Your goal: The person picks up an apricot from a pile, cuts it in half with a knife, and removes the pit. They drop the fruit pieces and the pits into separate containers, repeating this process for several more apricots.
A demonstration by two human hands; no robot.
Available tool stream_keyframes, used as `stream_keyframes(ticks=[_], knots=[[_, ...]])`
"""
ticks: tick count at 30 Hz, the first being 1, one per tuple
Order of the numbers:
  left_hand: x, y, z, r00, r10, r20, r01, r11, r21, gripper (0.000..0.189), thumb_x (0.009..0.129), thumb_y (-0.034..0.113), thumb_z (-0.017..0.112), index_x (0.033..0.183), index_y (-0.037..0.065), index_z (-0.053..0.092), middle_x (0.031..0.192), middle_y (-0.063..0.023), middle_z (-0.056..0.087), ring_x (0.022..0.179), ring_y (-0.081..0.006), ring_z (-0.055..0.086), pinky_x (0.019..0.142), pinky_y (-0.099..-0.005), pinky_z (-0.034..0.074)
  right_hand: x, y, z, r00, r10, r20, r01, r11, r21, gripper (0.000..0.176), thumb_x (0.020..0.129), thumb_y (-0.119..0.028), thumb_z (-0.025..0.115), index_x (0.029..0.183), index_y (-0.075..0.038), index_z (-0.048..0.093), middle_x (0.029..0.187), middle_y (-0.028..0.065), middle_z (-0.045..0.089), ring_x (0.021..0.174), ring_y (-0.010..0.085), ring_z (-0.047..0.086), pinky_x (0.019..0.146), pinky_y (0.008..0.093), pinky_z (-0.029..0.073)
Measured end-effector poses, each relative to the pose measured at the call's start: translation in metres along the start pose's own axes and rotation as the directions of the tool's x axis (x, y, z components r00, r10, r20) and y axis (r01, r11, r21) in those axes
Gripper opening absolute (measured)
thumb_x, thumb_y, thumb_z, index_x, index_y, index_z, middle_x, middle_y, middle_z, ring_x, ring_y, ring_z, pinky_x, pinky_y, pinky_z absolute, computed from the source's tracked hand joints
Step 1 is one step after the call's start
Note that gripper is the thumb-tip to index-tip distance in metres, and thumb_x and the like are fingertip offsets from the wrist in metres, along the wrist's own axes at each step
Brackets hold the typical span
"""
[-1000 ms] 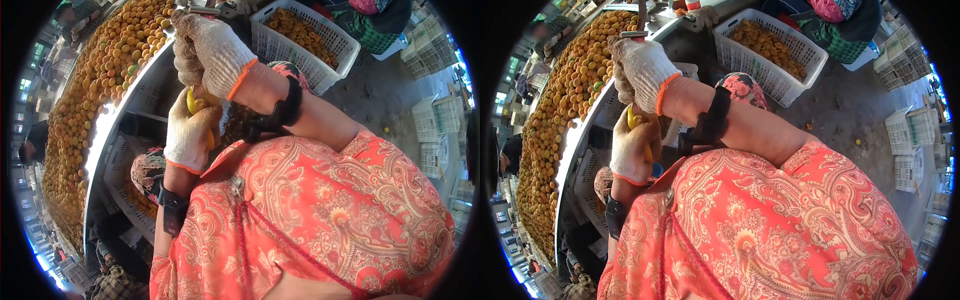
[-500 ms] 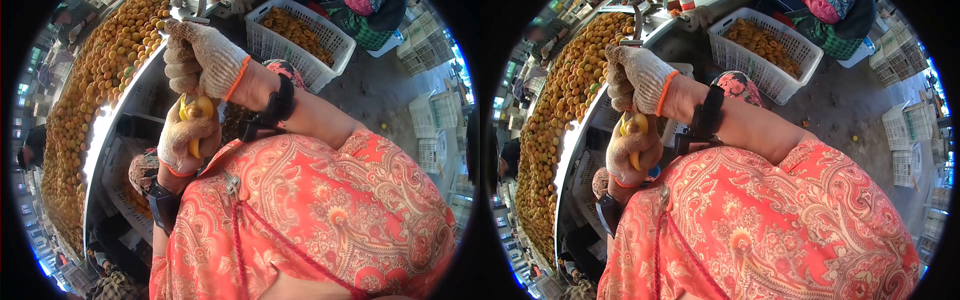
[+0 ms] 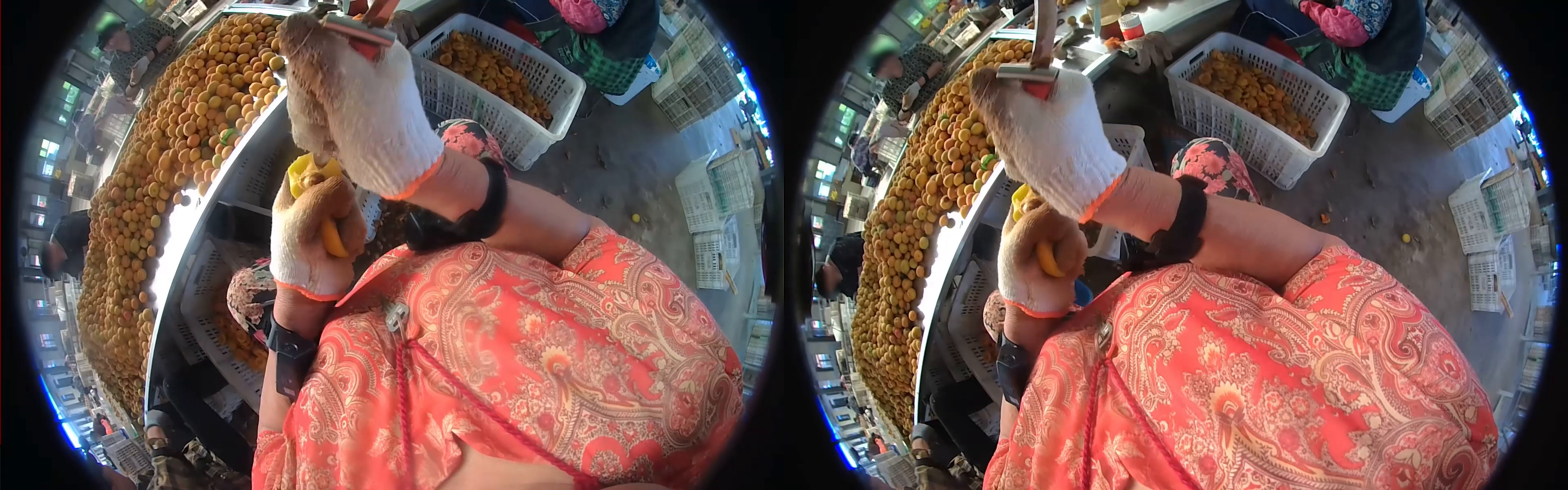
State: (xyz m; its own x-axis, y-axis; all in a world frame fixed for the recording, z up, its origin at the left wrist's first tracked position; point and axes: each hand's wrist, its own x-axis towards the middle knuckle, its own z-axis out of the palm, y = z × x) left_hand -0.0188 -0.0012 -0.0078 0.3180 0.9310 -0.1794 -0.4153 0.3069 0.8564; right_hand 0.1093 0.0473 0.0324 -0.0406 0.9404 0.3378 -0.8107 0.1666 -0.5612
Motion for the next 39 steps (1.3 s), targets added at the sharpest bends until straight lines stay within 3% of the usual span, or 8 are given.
stream_keyframes(ticks=[3,10,11,14,15,19,22,39], knots=[[0.003,-0.001,0.003,1.000,0.009,-0.025,-0.010,0.999,-0.049,0.019,0.086,0.004,0.061,0.102,0.004,0.053,0.069,-0.0023,0.052,0.044,-0.0120,0.045,0.038,-0.0253,0.032,-0.001,0.010,0.005,0.966,-0.253,-0.063,0.219,0.918,-0.331,0.029,0.094,-0.023,0.069,0.074,-0.003,0.062,0.061,-0.0031,0.053,0.058,0.0032,0.045,0.050,0.0249,0.037],[0.003,-0.004,0.012,0.971,-0.039,-0.237,0.013,0.993,-0.114,0.026,0.092,0.009,0.056,0.118,0.011,0.055,0.106,-0.0009,0.062,0.086,-0.0146,0.066,0.062,-0.0258,0.054,-0.003,0.014,0.008,0.971,-0.210,-0.118,0.154,0.918,-0.366,0.030,0.095,-0.025,0.069,0.077,-0.002,0.063,0.061,-0.0044,0.051,0.059,0.0023,0.045,0.050,0.0237,0.037],[0.005,-0.006,0.008,0.971,-0.039,-0.237,0.013,0.994,-0.112,0.026,0.092,0.009,0.056,0.118,0.011,0.055,0.106,-0.0009,0.062,0.086,-0.0146,0.066,0.062,-0.0258,0.054,0.001,0.017,0.005,0.971,-0.221,-0.087,0.182,0.929,-0.323,0.025,0.096,-0.027,0.069,0.079,-0.011,0.059,0.063,-0.0032,0.054,0.051,0.0066,0.050,0.045,0.0226,0.036],[0.011,-0.023,-0.018,0.956,0.292,0.030,-0.292,0.935,0.201,0.023,0.075,-0.004,0.054,0.095,0.005,0.062,0.087,-0.0034,0.060,0.071,-0.0131,0.059,0.056,-0.0243,0.046,0.003,0.004,0.001,0.990,0.076,-0.121,-0.078,0.997,-0.017,0.026,0.098,-0.030,0.064,0.082,-0.011,0.057,0.065,-0.0017,0.054,0.050,0.0095,0.050,0.044,0.0250,0.037],[0.006,-0.004,0.009,0.973,0.124,-0.193,-0.091,0.982,0.168,0.008,0.071,-0.004,0.054,0.071,0.003,0.057,0.074,-0.0025,0.053,0.061,-0.0109,0.052,0.052,-0.0235,0.039,0.003,0.004,0.001,0.978,0.100,-0.182,-0.111,0.993,-0.049,0.027,0.100,-0.033,0.059,0.084,-0.012,0.056,0.065,-0.0007,0.052,0.049,0.0126,0.049,0.044,0.0276,0.037],[0.003,-0.001,0.001,0.987,0.158,-0.001,-0.150,0.938,0.313,0.007,0.079,0.003,0.057,0.085,0.002,0.054,0.068,0.0000,0.049,0.048,-0.0076,0.044,0.046,-0.0216,0.033,0.010,0.012,-0.016,0.976,0.196,-0.098,-0.194,0.980,0.030,0.025,0.100,-0.033,0.058,0.087,-0.012,0.055,0.065,-0.0006,0.050,0.049,0.0134,0.047,0.046,0.0287,0.037],[0.003,0.007,0.002,1.000,0.010,0.010,-0.012,0.979,0.203,0.018,0.080,0.006,0.059,0.097,0.002,0.053,0.069,-0.0007,0.050,0.045,-0.0087,0.042,0.044,-0.0226,0.033,0.015,0.015,-0.016,0.894,0.388,-0.225,-0.368,0.921,0.127,0.041,0.101,-0.037,0.055,0.067,-0.016,0.043,0.057,-0.0019,0.035,0.046,0.0146,0.035,0.046,0.0309,0.031],[0.023,0.001,-0.032,0.981,-0.076,0.181,0.107,0.980,-0.166,0.024,0.080,0.014,0.061,0.099,0.004,0.051,0.065,0.0013,0.041,0.039,-0.0083,0.031,0.039,-0.0260,0.028,0.033,0.033,-0.038,0.875,0.467,-0.129,-0.399,0.845,0.356,0.051,0.100,-0.032,0.057,0.059,-0.019,0.030,0.056,-0.0052,0.024,0.048,0.0118,0.023,0.048,0.0276,0.024]])
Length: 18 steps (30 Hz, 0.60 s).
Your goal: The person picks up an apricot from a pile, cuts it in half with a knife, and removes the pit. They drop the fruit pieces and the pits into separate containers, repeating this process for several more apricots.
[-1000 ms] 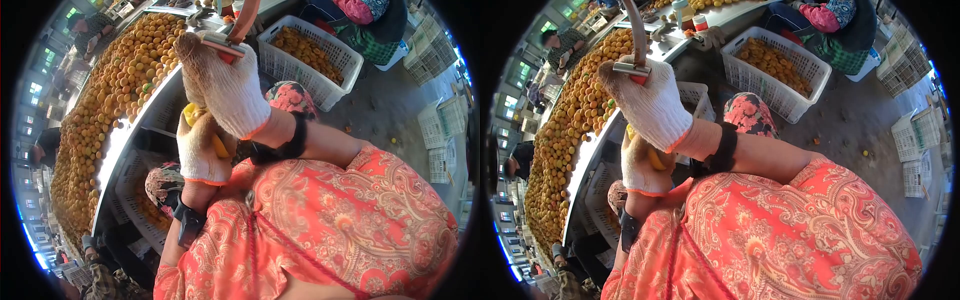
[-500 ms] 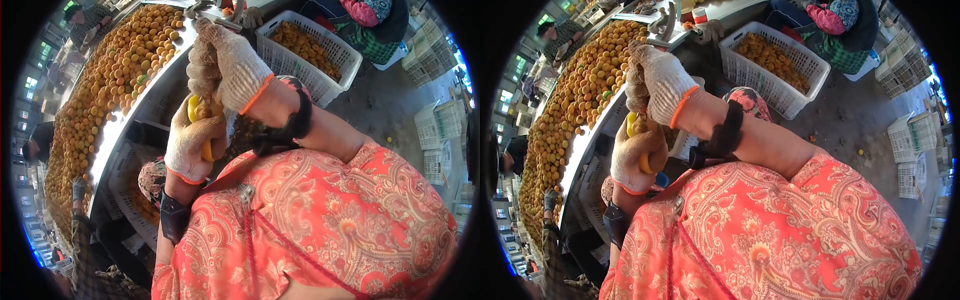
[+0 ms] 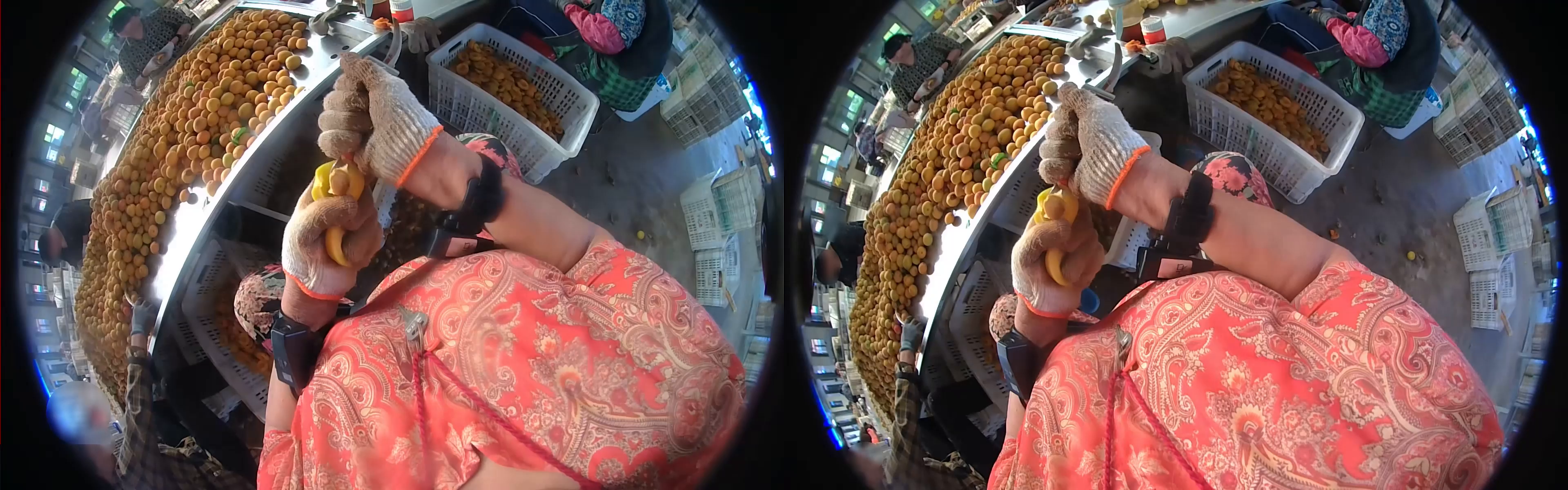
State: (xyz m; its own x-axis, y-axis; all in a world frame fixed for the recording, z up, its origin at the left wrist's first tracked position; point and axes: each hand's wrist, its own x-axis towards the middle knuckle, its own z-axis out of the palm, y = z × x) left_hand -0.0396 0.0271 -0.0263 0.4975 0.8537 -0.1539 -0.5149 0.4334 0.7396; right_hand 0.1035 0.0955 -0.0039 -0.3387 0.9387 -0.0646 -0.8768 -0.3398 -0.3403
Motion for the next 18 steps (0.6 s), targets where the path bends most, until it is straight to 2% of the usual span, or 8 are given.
stream_keyframes(ticks=[3,7,9,11,13,15,16,18], knots=[[0.003,0.001,-0.005,1.000,0.020,-0.003,-0.020,0.999,-0.049,0.030,0.081,0.015,0.060,0.108,0.002,0.053,0.065,0.0023,0.038,0.039,-0.0077,0.031,0.039,-0.0253,0.027,0.012,-0.001,0.000,0.998,0.040,0.048,-0.042,0.998,0.041,0.051,0.098,-0.034,0.060,0.059,-0.019,0.030,0.057,-0.0048,0.023,0.049,0.0122,0.022,0.048,0.0284,0.024],[0.003,0.005,-0.024,0.986,0.143,-0.090,-0.154,0.980,-0.126,0.039,0.084,0.014,0.059,0.120,0.000,0.053,0.065,0.0027,0.035,0.041,-0.0073,0.030,0.038,-0.0245,0.025,0.029,-0.022,-0.016,0.985,-0.138,0.102,0.150,0.980,-0.127,0.055,0.098,-0.050,0.056,0.058,-0.016,0.039,0.051,0.0000,0.036,0.038,0.0189,0.032,0.042,0.0333,0.029],[0.003,0.016,-0.030,0.977,0.179,-0.114,-0.188,0.980,-0.072,0.034,0.084,0.008,0.060,0.117,0.000,0.054,0.068,0.0016,0.043,0.042,-0.0082,0.036,0.038,-0.0243,0.028,0.028,-0.027,-0.016,0.999,-0.026,-0.030,0.017,0.966,-0.257,0.053,0.091,-0.054,0.066,0.063,-0.015,0.045,0.052,-0.0005,0.040,0.039,0.0168,0.034,0.041,0.0345,0.032],[0.010,0.017,-0.030,0.847,0.312,-0.430,-0.147,0.915,0.376,0.033,0.082,0.000,0.061,0.115,0.002,0.055,0.076,-0.0003,0.053,0.045,-0.0100,0.046,0.041,-0.0239,0.036,0.020,-0.008,-0.015,0.988,-0.088,-0.124,-0.033,0.674,-0.738,0.048,0.083,-0.053,0.077,0.072,-0.012,0.053,0.057,-0.0010,0.046,0.049,0.0117,0.045,0.046,0.0333,0.038],[0.019,0.009,-0.040,0.807,0.384,-0.448,-0.183,0.885,0.428,0.033,0.081,-0.006,0.060,0.112,0.004,0.058,0.081,-0.0032,0.059,0.049,-0.0121,0.053,0.041,-0.0245,0.041,0.006,0.017,-0.009,0.986,-0.132,0.102,0.146,0.392,-0.908,0.046,0.084,-0.040,0.080,0.100,-0.001,0.064,0.082,0.0034,0.064,0.079,0.0125,0.061,0.071,0.0268,0.050],[0.026,0.006,-0.045,0.763,0.584,-0.277,-0.355,0.737,0.574,0.030,0.082,-0.006,0.060,0.109,0.006,0.059,0.079,-0.0031,0.058,0.048,-0.0119,0.053,0.038,-0.0252,0.040,0.002,0.030,-0.012,0.951,-0.131,0.279,0.293,0.108,-0.950,0.041,0.085,-0.031,0.078,0.106,0.001,0.064,0.089,0.0042,0.066,0.082,0.0139,0.063,0.075,0.0260,0.051],[0.022,0.007,-0.041,0.778,0.560,-0.285,-0.349,0.762,0.545,0.025,0.083,-0.003,0.060,0.107,0.005,0.060,0.078,-0.0035,0.058,0.046,-0.0117,0.050,0.037,-0.0257,0.037,0.003,0.037,-0.012,0.948,-0.155,0.277,0.314,0.318,-0.895,0.029,0.086,-0.024,0.075,0.103,-0.002,0.065,0.086,0.0022,0.065,0.077,0.0110,0.061,0.069,0.0256,0.050],[0.000,0.020,-0.031,0.867,0.401,-0.297,-0.267,0.876,0.403,0.022,0.085,0.001,0.059,0.107,0.005,0.060,0.079,-0.0037,0.058,0.045,-0.0113,0.049,0.038,-0.0255,0.036,-0.004,0.032,-0.009,0.978,-0.065,0.197,0.205,0.451,-0.869,0.025,0.087,-0.021,0.073,0.102,-0.004,0.065,0.081,0.0015,0.064,0.069,0.0100,0.059,0.061,0.0252,0.048]])
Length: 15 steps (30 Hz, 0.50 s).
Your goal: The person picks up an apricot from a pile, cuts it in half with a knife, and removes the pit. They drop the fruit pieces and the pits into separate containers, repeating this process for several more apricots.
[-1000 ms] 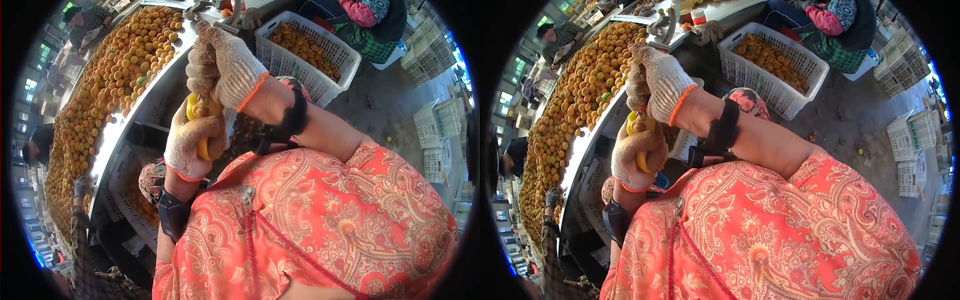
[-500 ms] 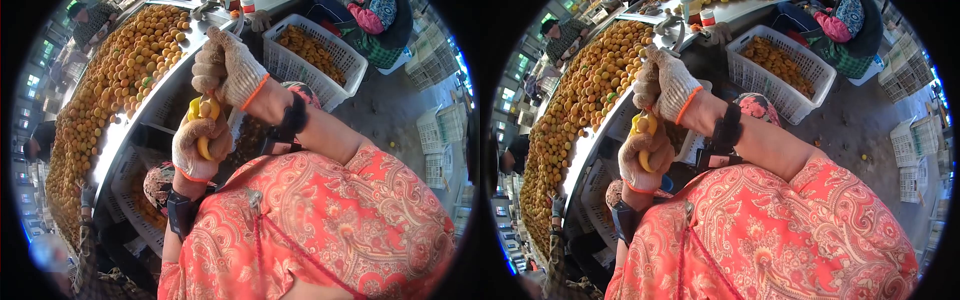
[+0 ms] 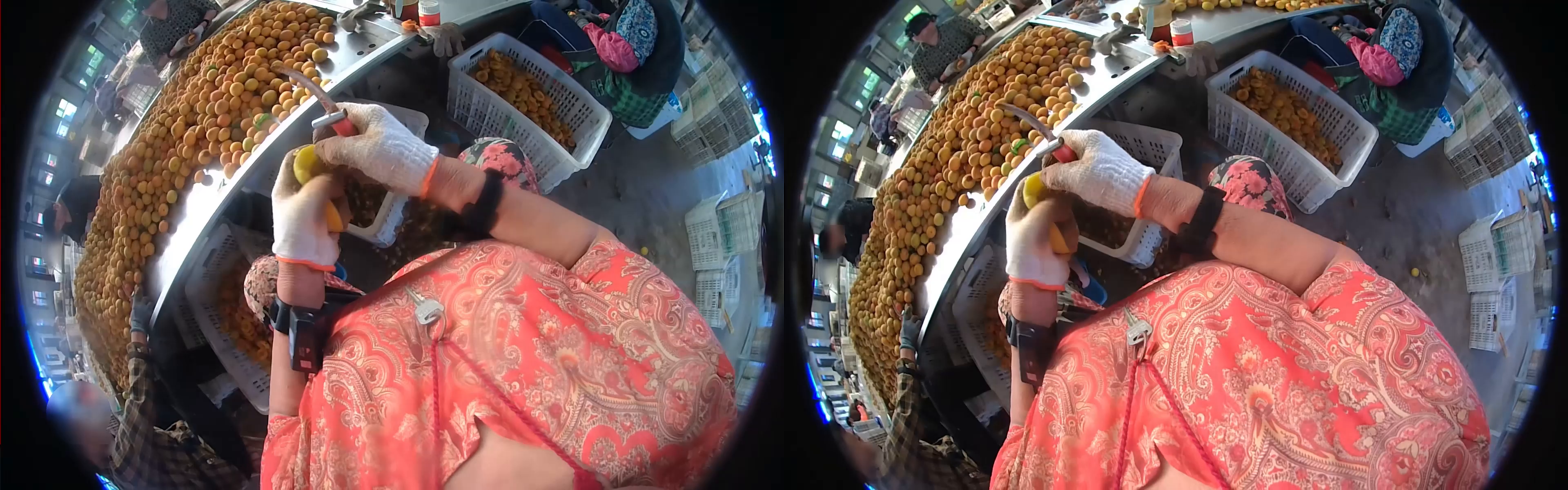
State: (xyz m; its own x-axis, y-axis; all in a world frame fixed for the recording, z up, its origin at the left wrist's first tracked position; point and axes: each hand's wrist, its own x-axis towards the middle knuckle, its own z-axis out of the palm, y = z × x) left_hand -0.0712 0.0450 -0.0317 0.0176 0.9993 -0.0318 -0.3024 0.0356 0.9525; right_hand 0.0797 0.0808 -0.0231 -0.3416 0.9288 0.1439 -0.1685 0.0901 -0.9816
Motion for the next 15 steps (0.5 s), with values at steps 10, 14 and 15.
stream_keyframes(ticks=[10,14,15], knots=[[-0.036,0.034,-0.089,0.996,-0.029,-0.083,0.007,0.968,-0.250,0.023,0.092,0.014,0.065,0.111,0.003,0.058,0.079,-0.0031,0.053,0.056,-0.0107,0.045,0.049,-0.0237,0.035,0.018,0.013,-0.025,0.978,0.169,-0.124,-0.145,0.972,0.183,0.021,0.094,-0.024,0.068,0.092,-0.005,0.060,0.069,0.0020,0.056,0.046,0.0058,0.040,0.038,0.0229,0.029],[-0.072,0.049,-0.204,0.872,0.154,-0.465,0.011,0.943,0.332,0.023,0.090,0.014,0.067,0.110,0.004,0.060,0.082,-0.0050,0.059,0.067,-0.0115,0.054,0.059,-0.0238,0.043,0.016,0.037,-0.055,0.921,0.332,-0.202,-0.335,0.942,0.020,0.019,0.090,-0.020,0.069,0.091,-0.007,0.056,0.066,-0.0007,0.049,0.047,0.0071,0.039,0.040,0.0248,0.032],[-0.079,0.046,-0.246,0.811,0.240,-0.534,0.077,0.861,0.503,0.025,0.090,0.015,0.068,0.110,0.003,0.061,0.083,-0.0058,0.061,0.070,-0.0126,0.056,0.062,-0.0253,0.046,0.012,0.040,-0.056,0.912,0.351,-0.211,-0.355,0.935,0.019,0.017,0.090,-0.019,0.067,0.091,-0.008,0.054,0.065,-0.0010,0.047,0.047,0.0079,0.041,0.041,0.0255,0.034]])
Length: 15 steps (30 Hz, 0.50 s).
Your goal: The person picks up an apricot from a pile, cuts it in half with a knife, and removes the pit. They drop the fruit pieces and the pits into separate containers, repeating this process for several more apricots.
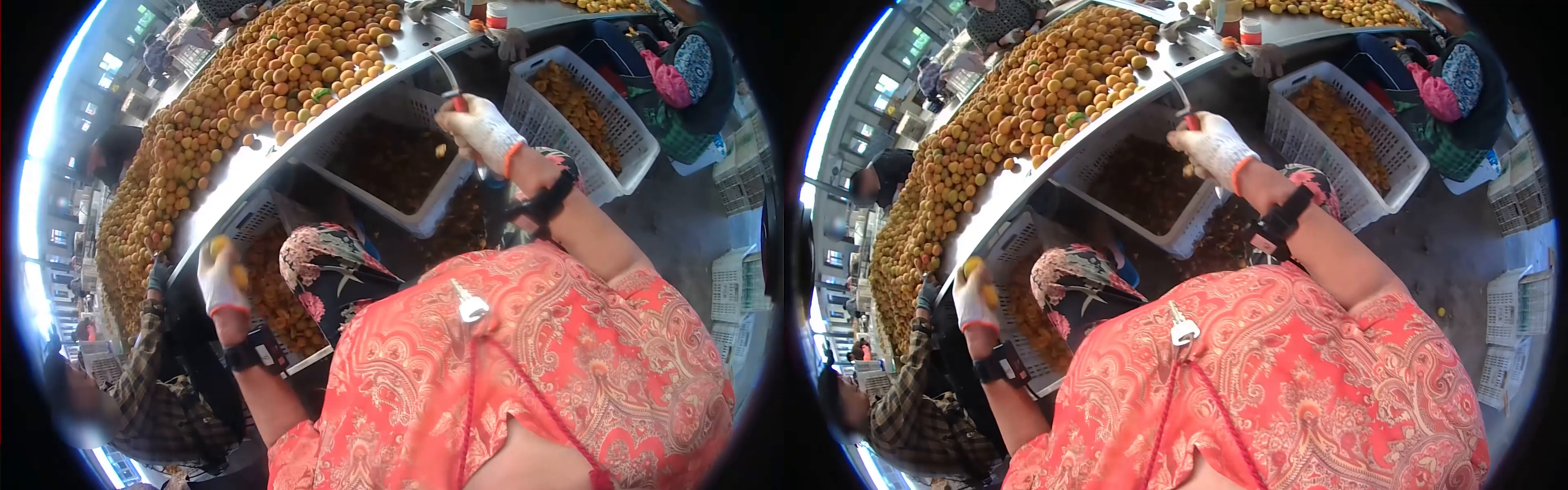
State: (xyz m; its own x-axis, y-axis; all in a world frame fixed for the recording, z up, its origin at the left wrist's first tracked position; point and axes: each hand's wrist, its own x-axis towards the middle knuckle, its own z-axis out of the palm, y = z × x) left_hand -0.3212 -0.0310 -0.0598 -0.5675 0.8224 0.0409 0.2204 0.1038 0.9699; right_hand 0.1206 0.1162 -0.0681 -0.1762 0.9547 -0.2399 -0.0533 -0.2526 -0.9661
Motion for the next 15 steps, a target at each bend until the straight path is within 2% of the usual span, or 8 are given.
stream_keyframes(ticks=[2,4,5,6,8,11,12,15], knots=[[0.023,-0.034,-0.065,0.985,0.026,-0.168,0.088,0.769,0.633,0.025,0.089,0.014,0.068,0.111,0.002,0.063,0.096,-0.0062,0.064,0.080,-0.0160,0.061,0.070,-0.0298,0.050,0.009,0.018,-0.010,0.999,0.027,0.019,-0.027,1.000,0.002,0.013,0.092,-0.017,0.061,0.094,-0.007,0.053,0.066,0.0002,0.047,0.048,0.0106,0.044,0.044,0.0281,0.039],[0.033,-0.025,-0.092,0.937,0.263,-0.230,0.068,0.509,0.858,0.027,0.088,0.014,0.069,0.111,0.000,0.063,0.101,-0.0073,0.065,0.085,-0.0165,0.060,0.075,-0.0304,0.049,0.007,0.022,-0.008,0.996,0.091,-0.008,-0.091,0.995,0.028,0.013,0.094,-0.019,0.059,0.096,-0.007,0.053,0.069,0.0013,0.049,0.048,0.0114,0.045,0.044,0.0284,0.040],[0.042,-0.021,-0.092,0.963,0.121,-0.240,-0.005,0.901,0.434,0.027,0.089,0.012,0.067,0.112,0.000,0.062,0.103,-0.0064,0.064,0.086,-0.0152,0.059,0.077,-0.0286,0.048,0.009,0.027,-0.009,0.991,0.131,0.030,-0.132,0.991,0.035,0.014,0.095,-0.020,0.058,0.098,-0.007,0.053,0.070,0.0018,0.050,0.047,0.0117,0.045,0.043,0.0286,0.039],[0.045,0.002,-0.076,0.972,0.043,-0.229,0.016,0.968,0.251,0.024,0.090,0.011,0.065,0.111,0.000,0.062,0.103,-0.0053,0.064,0.088,-0.0145,0.058,0.077,-0.0270,0.047,0.009,0.031,-0.009,0.983,0.171,0.069,-0.174,0.984,0.037,0.015,0.095,-0.020,0.058,0.099,-0.006,0.053,0.071,0.0024,0.050,0.047,0.0120,0.045,0.043,0.0288,0.039],[0.054,0.032,-0.030,0.997,0.032,-0.070,-0.023,0.991,0.133,0.026,0.091,0.016,0.063,0.116,0.008,0.063,0.099,0.0003,0.064,0.084,-0.0087,0.056,0.067,-0.0223,0.038,0.011,0.038,-0.008,0.966,0.233,0.116,-0.235,0.972,0.004,0.019,0.095,-0.023,0.058,0.102,-0.005,0.054,0.071,0.0033,0.051,0.046,0.0128,0.045,0.042,0.0296,0.038],[0.087,0.044,0.052,0.995,0.059,0.076,-0.078,0.957,0.279,0.028,0.089,0.015,0.062,0.116,0.007,0.065,0.102,0.0012,0.065,0.089,-0.0107,0.058,0.069,-0.0258,0.041,0.015,0.053,0.002,0.950,0.287,0.125,-0.275,0.956,-0.106,0.019,0.092,-0.024,0.061,0.097,-0.006,0.056,0.071,0.0030,0.051,0.046,0.0121,0.044,0.041,0.0286,0.035],[0.107,0.034,0.071,0.981,0.060,0.186,-0.125,0.924,0.362,0.031,0.087,0.015,0.062,0.117,0.007,0.066,0.105,0.0005,0.066,0.091,-0.0120,0.059,0.071,-0.0270,0.043,0.015,0.057,0.002,0.947,0.287,0.141,-0.267,0.952,-0.147,0.019,0.092,-0.023,0.061,0.097,-0.006,0.056,0.070,0.0025,0.051,0.046,0.0116,0.043,0.041,0.0288,0.035],[0.169,-0.008,0.130,0.962,0.107,0.251,-0.241,0.764,0.598,0.038,0.082,0.018,0.066,0.118,0.004,0.068,0.106,-0.0062,0.071,0.096,-0.0191,0.065,0.080,-0.0324,0.049,0.021,0.069,0.000,0.914,0.369,0.170,-0.346,0.926,-0.150,0.017,0.093,-0.024,0.060,0.095,-0.007,0.055,0.066,0.0008,0.048,0.044,0.0103,0.040,0.039,0.0290,0.033]])
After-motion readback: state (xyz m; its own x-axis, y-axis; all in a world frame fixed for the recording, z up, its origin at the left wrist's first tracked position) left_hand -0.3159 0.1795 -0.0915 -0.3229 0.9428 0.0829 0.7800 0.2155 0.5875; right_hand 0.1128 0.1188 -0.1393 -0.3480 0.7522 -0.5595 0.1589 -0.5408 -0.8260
